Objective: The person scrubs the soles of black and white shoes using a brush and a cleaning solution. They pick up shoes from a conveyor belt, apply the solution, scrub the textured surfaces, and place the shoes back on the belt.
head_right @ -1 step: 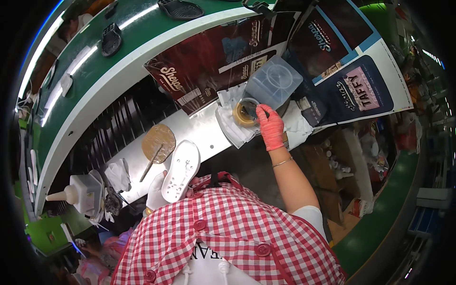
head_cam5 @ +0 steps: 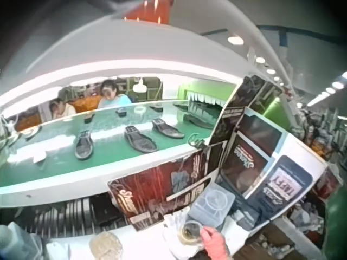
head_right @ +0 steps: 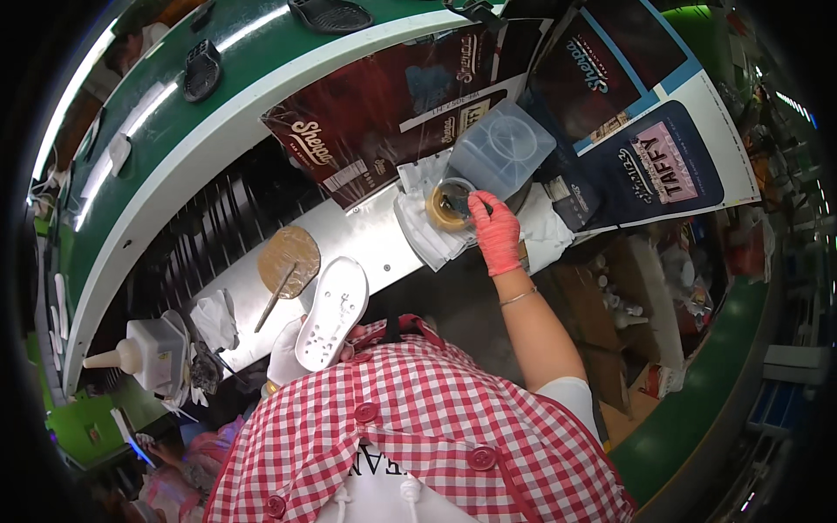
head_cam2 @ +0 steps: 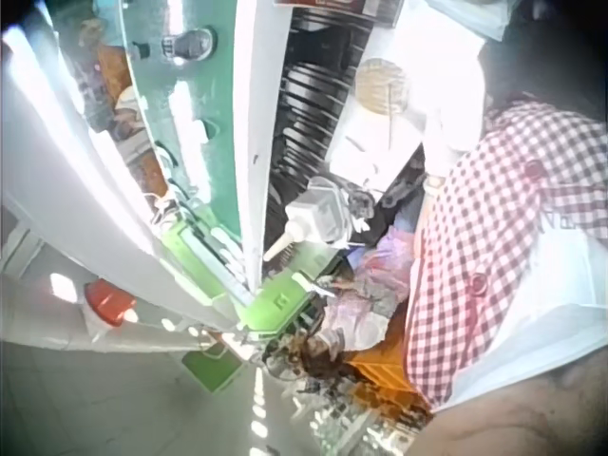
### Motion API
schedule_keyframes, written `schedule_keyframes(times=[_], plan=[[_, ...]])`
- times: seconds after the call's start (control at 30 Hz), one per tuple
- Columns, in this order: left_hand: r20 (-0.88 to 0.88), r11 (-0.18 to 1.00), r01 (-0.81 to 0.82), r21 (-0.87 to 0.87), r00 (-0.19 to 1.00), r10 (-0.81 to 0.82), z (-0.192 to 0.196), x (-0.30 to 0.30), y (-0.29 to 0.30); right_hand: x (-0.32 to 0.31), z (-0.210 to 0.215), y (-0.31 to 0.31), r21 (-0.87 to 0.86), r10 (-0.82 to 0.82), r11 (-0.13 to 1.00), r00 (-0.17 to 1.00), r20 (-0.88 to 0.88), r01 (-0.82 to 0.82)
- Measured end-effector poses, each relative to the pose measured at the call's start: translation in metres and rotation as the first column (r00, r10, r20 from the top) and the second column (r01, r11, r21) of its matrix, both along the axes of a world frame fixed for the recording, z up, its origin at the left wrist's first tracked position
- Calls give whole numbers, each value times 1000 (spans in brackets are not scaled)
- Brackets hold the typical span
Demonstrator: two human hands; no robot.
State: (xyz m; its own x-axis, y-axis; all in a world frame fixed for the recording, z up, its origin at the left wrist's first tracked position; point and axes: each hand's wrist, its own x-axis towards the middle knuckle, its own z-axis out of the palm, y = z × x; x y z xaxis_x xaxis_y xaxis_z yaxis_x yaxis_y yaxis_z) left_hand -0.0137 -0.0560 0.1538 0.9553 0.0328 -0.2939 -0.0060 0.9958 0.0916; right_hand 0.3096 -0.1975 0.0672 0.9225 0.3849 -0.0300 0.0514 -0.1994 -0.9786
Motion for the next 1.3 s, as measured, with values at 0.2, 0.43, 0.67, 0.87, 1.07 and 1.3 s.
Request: schedule_keyframes(times=[0.2, 0.43, 0.67, 0.87, 1.07, 1.3], plan=[[-50, 993, -110, 39, 992, 112, -23, 0, -6, 2, 8, -5, 18, 29, 999, 998, -48, -28], [-147, 951, -263, 160, 947, 287, -55, 22, -6, 8, 10, -10, 33, 66, 998, 992, -110, -63], [-315, 963, -109, 247, 931, 186, -70, 34, -9, 10, 6, -13, 53, 115, 993, 986, -121, -110], [-364, 968, -99, 229, 914, 179, -74, 31, -11, 12, -7, -26, 176, 39, 984, 910, -412, 38], [-280, 967, -159, 200, 936, 212, -56, 40, -11, -65, 70, 0, 463, 332, 881, 821, -465, -94], [-161, 975, -120, 186, 975, 151, -30, 44, -21, -105, 111, 20, 376, 339, 906, 865, -370, -194]])
